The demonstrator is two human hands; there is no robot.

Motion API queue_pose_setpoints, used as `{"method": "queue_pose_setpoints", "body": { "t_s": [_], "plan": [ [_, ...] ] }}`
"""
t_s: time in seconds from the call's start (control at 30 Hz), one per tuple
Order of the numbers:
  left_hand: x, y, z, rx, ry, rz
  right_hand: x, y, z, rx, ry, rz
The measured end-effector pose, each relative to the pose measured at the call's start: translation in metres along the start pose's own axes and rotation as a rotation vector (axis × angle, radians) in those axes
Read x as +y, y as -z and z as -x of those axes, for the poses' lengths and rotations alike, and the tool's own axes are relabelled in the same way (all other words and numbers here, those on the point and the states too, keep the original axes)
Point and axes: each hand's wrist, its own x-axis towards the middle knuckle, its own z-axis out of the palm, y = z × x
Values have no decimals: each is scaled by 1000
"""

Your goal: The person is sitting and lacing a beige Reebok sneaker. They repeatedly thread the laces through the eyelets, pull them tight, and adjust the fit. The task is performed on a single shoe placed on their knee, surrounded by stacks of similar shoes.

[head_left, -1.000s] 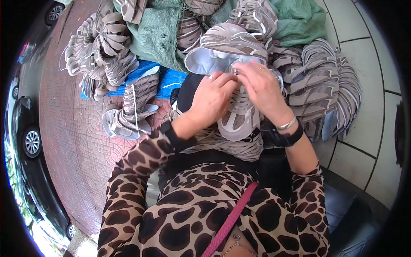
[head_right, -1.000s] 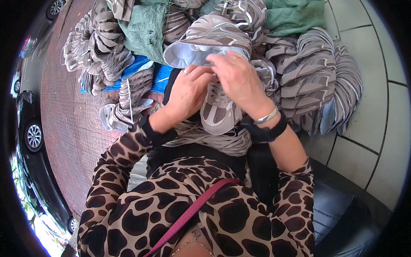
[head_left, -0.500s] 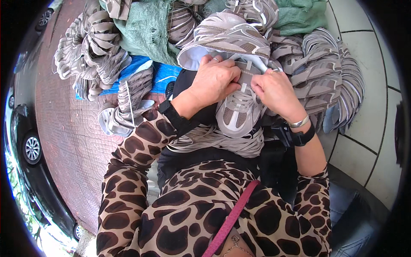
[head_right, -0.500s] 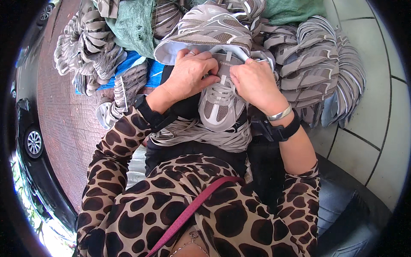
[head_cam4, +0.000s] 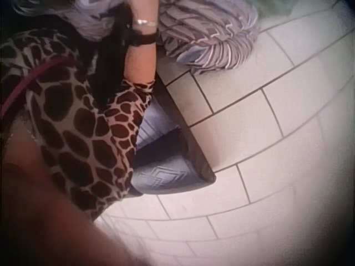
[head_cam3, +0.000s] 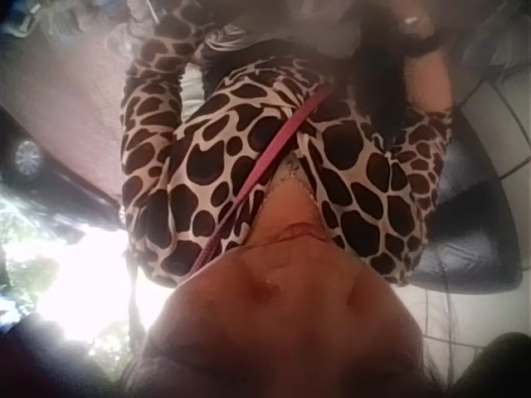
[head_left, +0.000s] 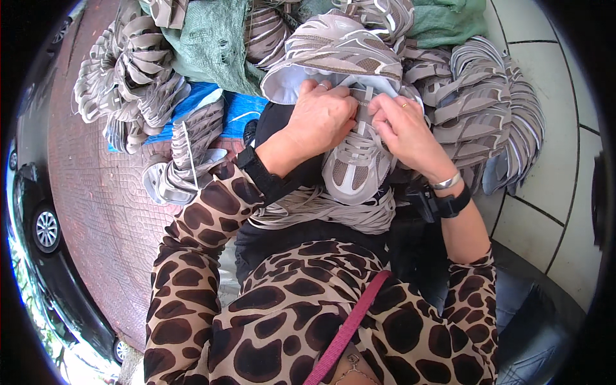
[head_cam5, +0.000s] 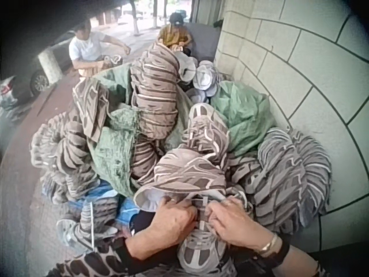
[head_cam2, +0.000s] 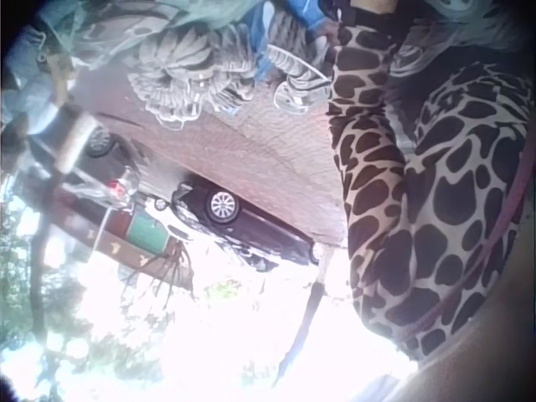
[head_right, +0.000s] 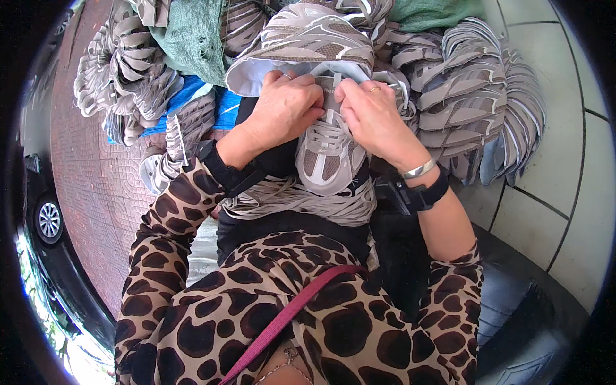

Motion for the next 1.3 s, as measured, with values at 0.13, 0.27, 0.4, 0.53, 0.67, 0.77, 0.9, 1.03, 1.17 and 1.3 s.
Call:
{"method": "queue_pose_setpoints", "body": {
  "t_s": [0.13, 0.27, 0.4, 0.53, 0.67, 0.77, 0.9, 1.03, 1.17, 1.3],
  "plan": [
    [-1, -1, 0, -9, -5, -8, 6, 5, -1, -67, 15, -14],
    [-2, 1, -1, -25, 1, -6, 5, 6, -3, -96, 3, -31],
    [4, 2, 2, 52, 41, 91, -1, -5, 3, 97, -45, 39],
    [18, -4, 6, 229, 93, 205, -4, -19, 7, 252, -101, -22],
    [16, -8, 5, 189, 94, 241, 0, -19, 7, 280, -57, -89],
    [13, -8, 5, 185, 100, 257, 2, -12, 9, 234, -65, -162],
    [11, -5, 8, 191, 94, 302, 1, -5, 10, 196, -29, -185],
    [11, 1, 6, 166, 62, 10, -2, -3, 10, 160, -48, -112],
    [12, 6, 3, 56, 16, -15, -2, 0, 9, 91, -58, 67],
    [11, 8, 3, -17, 19, -7, -2, 1, 8, 8, -61, 90]
  ]
}}
